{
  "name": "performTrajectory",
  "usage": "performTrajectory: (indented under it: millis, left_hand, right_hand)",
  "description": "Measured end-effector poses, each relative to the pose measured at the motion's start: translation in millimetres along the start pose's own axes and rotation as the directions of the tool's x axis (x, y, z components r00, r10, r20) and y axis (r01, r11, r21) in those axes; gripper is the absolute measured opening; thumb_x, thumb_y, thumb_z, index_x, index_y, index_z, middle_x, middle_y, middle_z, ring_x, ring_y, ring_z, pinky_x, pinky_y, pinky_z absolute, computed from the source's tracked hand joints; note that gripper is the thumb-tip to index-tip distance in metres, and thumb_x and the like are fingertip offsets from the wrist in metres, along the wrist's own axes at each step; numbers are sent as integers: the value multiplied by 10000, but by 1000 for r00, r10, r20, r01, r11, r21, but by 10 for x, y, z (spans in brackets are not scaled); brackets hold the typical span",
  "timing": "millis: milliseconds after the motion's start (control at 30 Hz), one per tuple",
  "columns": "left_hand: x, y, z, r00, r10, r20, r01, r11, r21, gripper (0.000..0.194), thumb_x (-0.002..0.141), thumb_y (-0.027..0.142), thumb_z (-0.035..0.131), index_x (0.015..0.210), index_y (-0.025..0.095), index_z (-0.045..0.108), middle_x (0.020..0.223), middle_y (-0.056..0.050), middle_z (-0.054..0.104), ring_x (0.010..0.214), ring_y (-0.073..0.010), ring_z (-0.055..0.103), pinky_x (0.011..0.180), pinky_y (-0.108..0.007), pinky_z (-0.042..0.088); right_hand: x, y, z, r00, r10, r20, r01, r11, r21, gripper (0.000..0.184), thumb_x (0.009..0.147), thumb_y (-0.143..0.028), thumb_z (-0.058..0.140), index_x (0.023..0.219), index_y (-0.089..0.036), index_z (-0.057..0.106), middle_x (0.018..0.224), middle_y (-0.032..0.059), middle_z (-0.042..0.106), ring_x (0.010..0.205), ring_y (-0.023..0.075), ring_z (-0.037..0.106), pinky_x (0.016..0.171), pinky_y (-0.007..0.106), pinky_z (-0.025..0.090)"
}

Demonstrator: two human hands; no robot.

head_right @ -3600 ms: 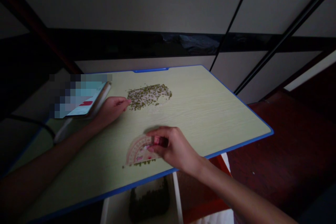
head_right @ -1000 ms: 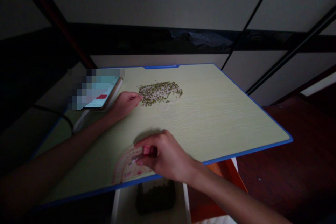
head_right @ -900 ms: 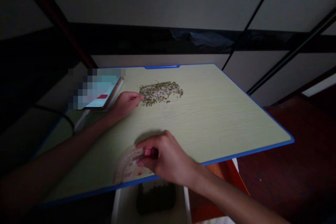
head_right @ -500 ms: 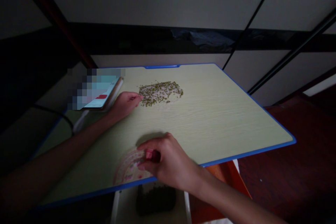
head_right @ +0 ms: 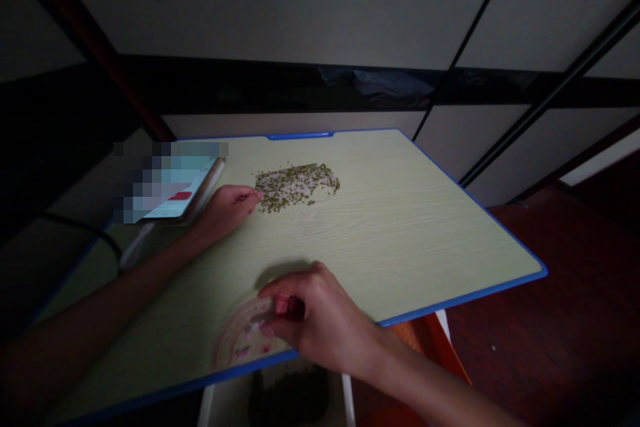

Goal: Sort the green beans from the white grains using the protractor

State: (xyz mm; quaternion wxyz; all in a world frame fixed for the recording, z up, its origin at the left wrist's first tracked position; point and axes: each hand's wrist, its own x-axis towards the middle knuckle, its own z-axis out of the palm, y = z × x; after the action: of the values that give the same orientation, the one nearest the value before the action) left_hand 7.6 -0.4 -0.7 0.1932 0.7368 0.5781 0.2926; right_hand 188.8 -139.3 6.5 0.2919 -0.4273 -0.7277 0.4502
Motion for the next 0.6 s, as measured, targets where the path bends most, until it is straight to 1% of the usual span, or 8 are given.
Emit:
performTrajectory:
  millis: [133, 200, 267, 333, 400, 467, 533, 600]
  left_hand:
    - [7, 9, -9, 1000, -2, 8, 2, 1000, -1, 341, 724, 382, 407, 443, 203, 337, 418, 53, 279, 456, -104, 320, 479, -256, 182]
    - [12, 9, -12, 1000, 0, 13, 0, 1000, -3, 340, 722, 385, 407, 443, 204, 335, 417, 54, 278, 452, -104, 319, 477, -256, 179]
    - [16, 10, -18, 1000, 2, 15, -2, 1000, -5, 344, 721, 390, 408, 442, 204, 333, 419, 54, 278, 454, -104, 322, 478, -255, 181]
    - [14, 19, -27, 1000, 3, 15, -3, 1000, -5, 343, 719, 394, 409, 443, 204, 338, 422, 53, 284, 458, -106, 330, 479, -254, 185]
    - [8, 33, -40, 1000, -1, 24, 1, 1000, -4, 338, 720, 394, 404, 446, 204, 344, 425, 51, 291, 463, -109, 338, 480, -254, 191]
    - [0, 49, -51, 1000, -11, 28, 12, 1000, -3, 338, 720, 397, 398, 447, 206, 342, 429, 50, 295, 468, -112, 343, 481, -254, 198]
    - [-7, 57, -58, 999, -23, 30, 24, 1000, -4, 341, 721, 405, 395, 449, 207, 337, 433, 49, 299, 468, -113, 345, 480, -253, 206]
    - [-10, 56, -59, 999, -31, 33, 31, 999, -8, 347, 722, 416, 391, 451, 208, 332, 436, 50, 306, 465, -114, 348, 479, -251, 217]
  right_hand:
    - [-49, 89, -229, 991, 85, -101, -87, 996, -15, 199, 684, -172, 655, 874, -121, 683, 667, 19, 606, 572, 106, 518, 526, 217, 434]
    - [-78, 164, -411, 981, 105, -166, -111, 993, -29, 249, 710, -187, 627, 945, -112, 657, 732, 39, 619, 629, 124, 540, 563, 238, 450]
    - [-93, 253, -626, 967, 82, -243, -110, 989, -102, 252, 723, -218, 622, 957, -126, 640, 755, 41, 619, 658, 132, 541, 577, 252, 448]
    - [-75, 343, -855, 943, 77, -324, -126, 983, -135, 234, 719, -228, 622, 931, -130, 619, 712, 31, 605, 609, 123, 520, 544, 252, 436]
    - [-11, 421, -1077, 932, 88, -351, -115, 992, -58, 213, 718, -252, 618, 893, -137, 585, 690, 23, 589, 579, 116, 523, 514, 244, 433]
    - [102, 483, -1281, 935, 106, -337, -91, 994, 61, 213, 681, -263, 649, 840, -153, 560, 723, 20, 580, 617, 126, 556, 543, 253, 450]
    - [262, 540, -1461, 925, 96, -367, -44, 988, 147, 201, 652, -248, 668, 791, -159, 553, 771, 18, 582, 643, 121, 567, 593, 262, 460]
    - [459, 605, -1612, 919, 99, -381, -12, 975, 224, 238, 619, -245, 681, 803, -163, 553, 722, 12, 597, 614, 117, 560, 564, 249, 435]
